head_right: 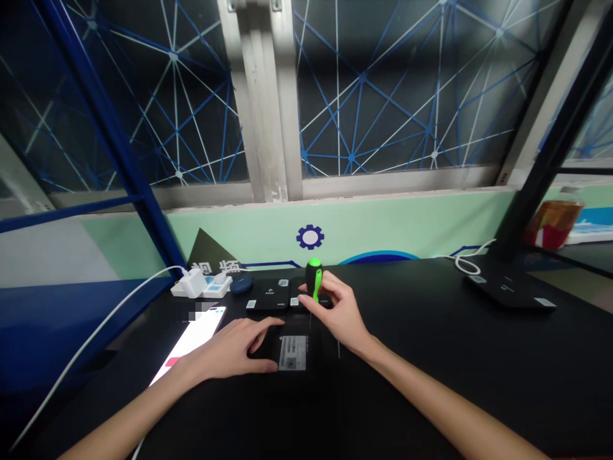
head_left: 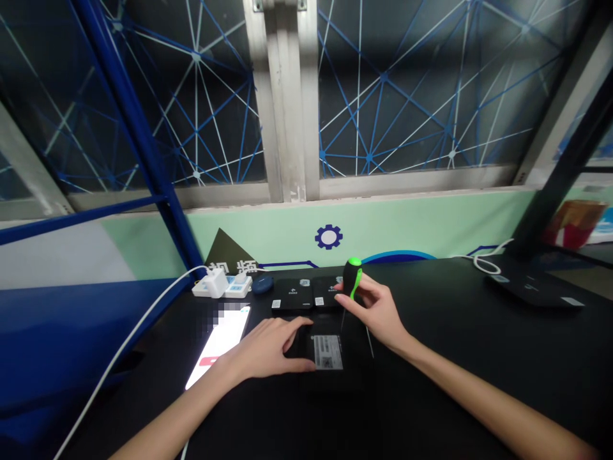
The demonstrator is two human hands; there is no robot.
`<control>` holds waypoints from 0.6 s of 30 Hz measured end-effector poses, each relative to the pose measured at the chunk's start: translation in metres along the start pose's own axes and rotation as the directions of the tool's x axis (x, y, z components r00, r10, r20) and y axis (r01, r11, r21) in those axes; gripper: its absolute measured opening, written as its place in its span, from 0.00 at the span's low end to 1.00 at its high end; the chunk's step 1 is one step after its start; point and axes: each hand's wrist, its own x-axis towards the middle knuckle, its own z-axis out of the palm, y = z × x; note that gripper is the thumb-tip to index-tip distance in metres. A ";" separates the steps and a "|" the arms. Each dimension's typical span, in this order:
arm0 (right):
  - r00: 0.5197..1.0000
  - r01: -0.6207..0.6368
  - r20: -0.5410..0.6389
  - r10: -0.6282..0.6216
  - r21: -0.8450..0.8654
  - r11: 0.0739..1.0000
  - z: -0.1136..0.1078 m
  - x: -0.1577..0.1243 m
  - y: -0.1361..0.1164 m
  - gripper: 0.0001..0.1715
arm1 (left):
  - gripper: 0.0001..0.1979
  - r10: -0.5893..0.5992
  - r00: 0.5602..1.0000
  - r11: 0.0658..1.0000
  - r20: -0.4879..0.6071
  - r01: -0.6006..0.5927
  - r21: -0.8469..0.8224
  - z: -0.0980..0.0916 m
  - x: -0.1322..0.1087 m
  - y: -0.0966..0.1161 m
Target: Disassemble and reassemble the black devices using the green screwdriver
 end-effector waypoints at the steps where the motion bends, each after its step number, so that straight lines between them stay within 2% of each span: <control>1: 1.000 -0.011 -0.009 0.012 0.007 1.000 0.001 0.000 0.001 0.11 | 0.37 -0.003 1.000 1.000 0.001 0.003 -0.003 0.000 0.000 0.000; 7: 0.998 -0.068 0.015 0.067 0.105 0.992 0.000 0.000 -0.002 0.17 | 0.37 -0.004 1.000 1.000 0.004 0.004 -0.015 0.000 0.000 0.001; 11: 0.996 -0.063 0.064 0.056 0.123 0.990 -0.002 -0.002 -0.006 0.14 | 0.37 -0.007 1.000 1.000 -0.005 0.007 -0.012 0.000 0.000 0.000; 18: 0.999 -0.030 0.033 0.028 0.048 0.998 0.001 0.001 -0.004 0.09 | 0.36 -0.025 1.000 1.000 0.006 0.025 -0.016 0.000 0.000 0.000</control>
